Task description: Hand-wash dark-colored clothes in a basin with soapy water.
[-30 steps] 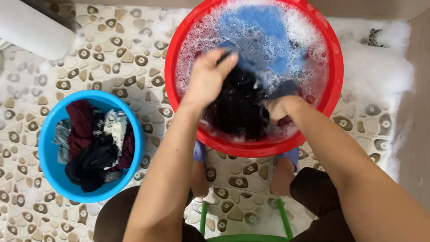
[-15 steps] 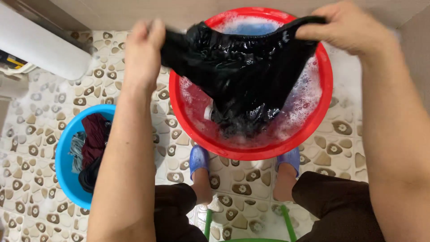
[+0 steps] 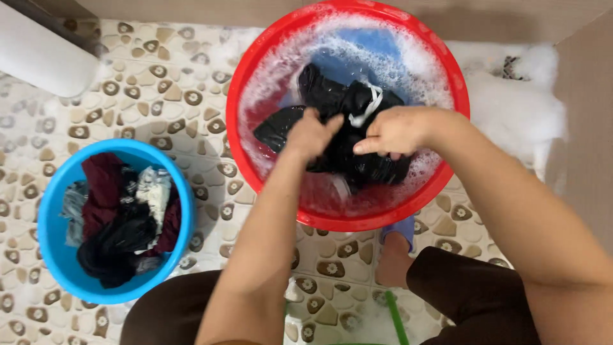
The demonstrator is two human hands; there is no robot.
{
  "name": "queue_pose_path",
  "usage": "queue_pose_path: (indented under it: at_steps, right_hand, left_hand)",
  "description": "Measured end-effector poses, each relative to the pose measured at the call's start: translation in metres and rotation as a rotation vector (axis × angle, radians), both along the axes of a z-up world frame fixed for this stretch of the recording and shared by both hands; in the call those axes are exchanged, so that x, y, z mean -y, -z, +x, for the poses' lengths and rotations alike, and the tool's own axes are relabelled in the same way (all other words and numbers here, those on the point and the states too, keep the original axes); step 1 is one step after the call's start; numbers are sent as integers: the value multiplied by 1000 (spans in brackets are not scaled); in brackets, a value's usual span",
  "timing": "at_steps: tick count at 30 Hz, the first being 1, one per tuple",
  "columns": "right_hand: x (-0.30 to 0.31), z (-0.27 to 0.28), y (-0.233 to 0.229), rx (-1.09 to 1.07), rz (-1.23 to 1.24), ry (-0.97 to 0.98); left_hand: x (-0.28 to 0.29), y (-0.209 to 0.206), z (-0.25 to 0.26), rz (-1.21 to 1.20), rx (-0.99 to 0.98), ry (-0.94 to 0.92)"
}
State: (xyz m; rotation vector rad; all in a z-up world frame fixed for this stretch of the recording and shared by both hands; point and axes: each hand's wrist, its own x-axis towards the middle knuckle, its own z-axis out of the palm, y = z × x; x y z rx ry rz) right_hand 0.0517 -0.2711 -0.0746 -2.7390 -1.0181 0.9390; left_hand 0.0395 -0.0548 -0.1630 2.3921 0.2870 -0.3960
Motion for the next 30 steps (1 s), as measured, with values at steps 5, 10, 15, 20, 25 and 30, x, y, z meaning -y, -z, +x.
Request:
queue_pose_path:
  at_steps: [5,10,15,20,25,30]
  right_hand:
    - [15,-3,90,-90,-18,339]
    - [14,-41,166,-119,16,506]
    - [27,-50,182,-50,129,691]
    - [75,-46,218,177,409,627]
    - [102,-5,216,-128,1079,1089]
    - [70,-1,137,325,678,667]
  left_hand:
    - [20,38,-28,112,-141,-53]
    - [38,54,-37,393,62,132]
    - [27,87,-31,526,356,296]
    - [-5,27,-23,-11,695,-59]
    - [-45,-2,-16,-60,909,219]
    - [-45,-17,-28,427,623,202]
